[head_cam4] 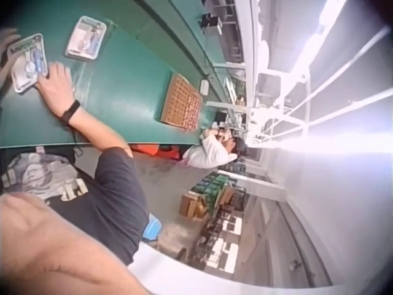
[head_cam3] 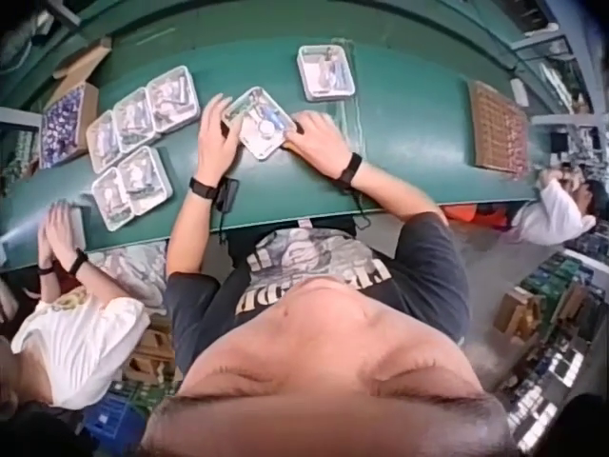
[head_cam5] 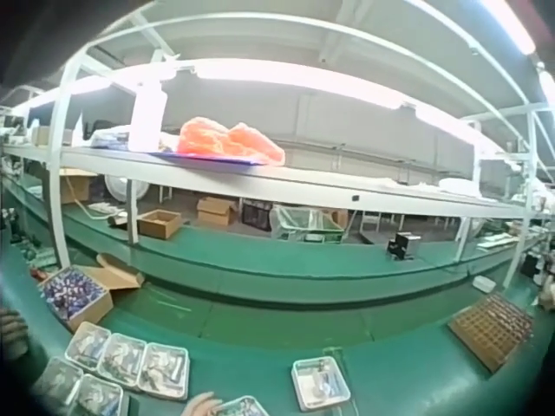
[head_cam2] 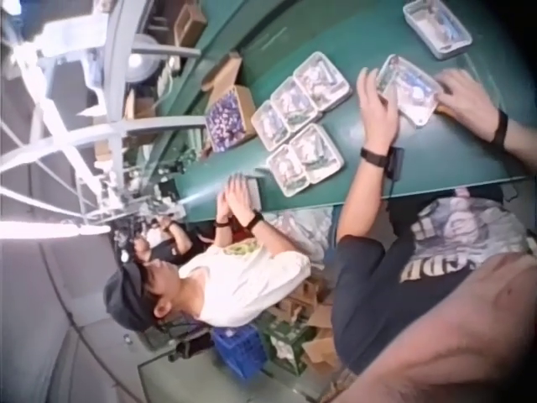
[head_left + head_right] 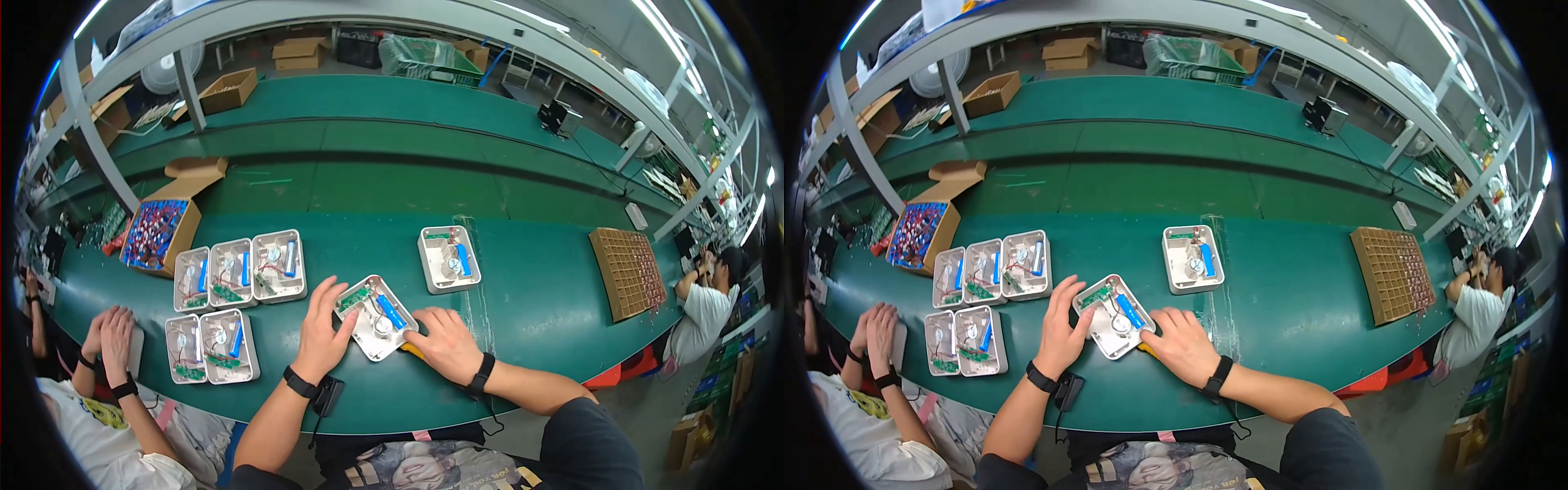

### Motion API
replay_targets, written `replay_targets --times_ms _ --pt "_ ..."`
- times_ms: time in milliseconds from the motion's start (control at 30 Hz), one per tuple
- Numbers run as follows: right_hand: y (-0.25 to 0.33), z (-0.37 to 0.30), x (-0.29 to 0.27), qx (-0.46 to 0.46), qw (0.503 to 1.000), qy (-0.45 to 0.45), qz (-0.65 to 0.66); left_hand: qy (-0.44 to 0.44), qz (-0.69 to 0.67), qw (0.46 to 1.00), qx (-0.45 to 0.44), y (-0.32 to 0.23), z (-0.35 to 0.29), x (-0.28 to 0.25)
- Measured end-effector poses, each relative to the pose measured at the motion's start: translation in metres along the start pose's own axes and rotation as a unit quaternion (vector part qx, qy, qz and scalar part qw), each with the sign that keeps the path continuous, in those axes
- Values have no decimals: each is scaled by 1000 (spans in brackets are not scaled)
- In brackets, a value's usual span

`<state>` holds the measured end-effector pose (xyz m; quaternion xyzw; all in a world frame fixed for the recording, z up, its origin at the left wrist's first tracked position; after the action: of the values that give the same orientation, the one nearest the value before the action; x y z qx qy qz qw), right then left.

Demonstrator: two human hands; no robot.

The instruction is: The person assembles electronic devices by placing a circuit board and a battery into a plastic housing, using a yellow tool to press the components into place, and setting the units on the table.

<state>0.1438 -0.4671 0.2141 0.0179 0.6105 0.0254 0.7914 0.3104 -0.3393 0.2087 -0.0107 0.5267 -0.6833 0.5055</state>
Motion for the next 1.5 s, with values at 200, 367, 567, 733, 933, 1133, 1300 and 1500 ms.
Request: replay_targets --times_ms 200,367,567,733,933,1133,1300,1500 --pt "-17 20 -12 64 996 -56 -40 -40 14 999 11 5 -9 -6" --pt "-50 19 -9 113 988 -75 -72 -16 22 999 26 1 -6 -2" --pt "-66 25 10 114 989 71 -60 17 44 997 59 -3 -5 0" --pt "-65 17 10 174 983 52 13 11 36 998 54 -4 -5 2" --pt "-68 16 3 146 989 -5 32 18 23 998 63 -2 -4 5" --pt "-92 25 -9 127 990 -57 29 10 29 997 74 3 0 7" --pt "-139 71 -18 161 986 -50 19 -1 22 997 70 11 -7 0" --pt "-232 131 14 193 981 3 14 -170 140 975 37 17 -27 -27"
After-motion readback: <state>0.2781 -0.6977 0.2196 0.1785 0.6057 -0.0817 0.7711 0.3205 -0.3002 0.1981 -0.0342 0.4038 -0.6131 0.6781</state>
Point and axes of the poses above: each hand's wrist, its own z-axis towards the middle knuckle, its own x-axis out of the palm, y = z × x, the point moved 8 cm from there along z, towards the middle knuckle, and after that the axes turned 6 degrees about y, right-handed, at the moved point
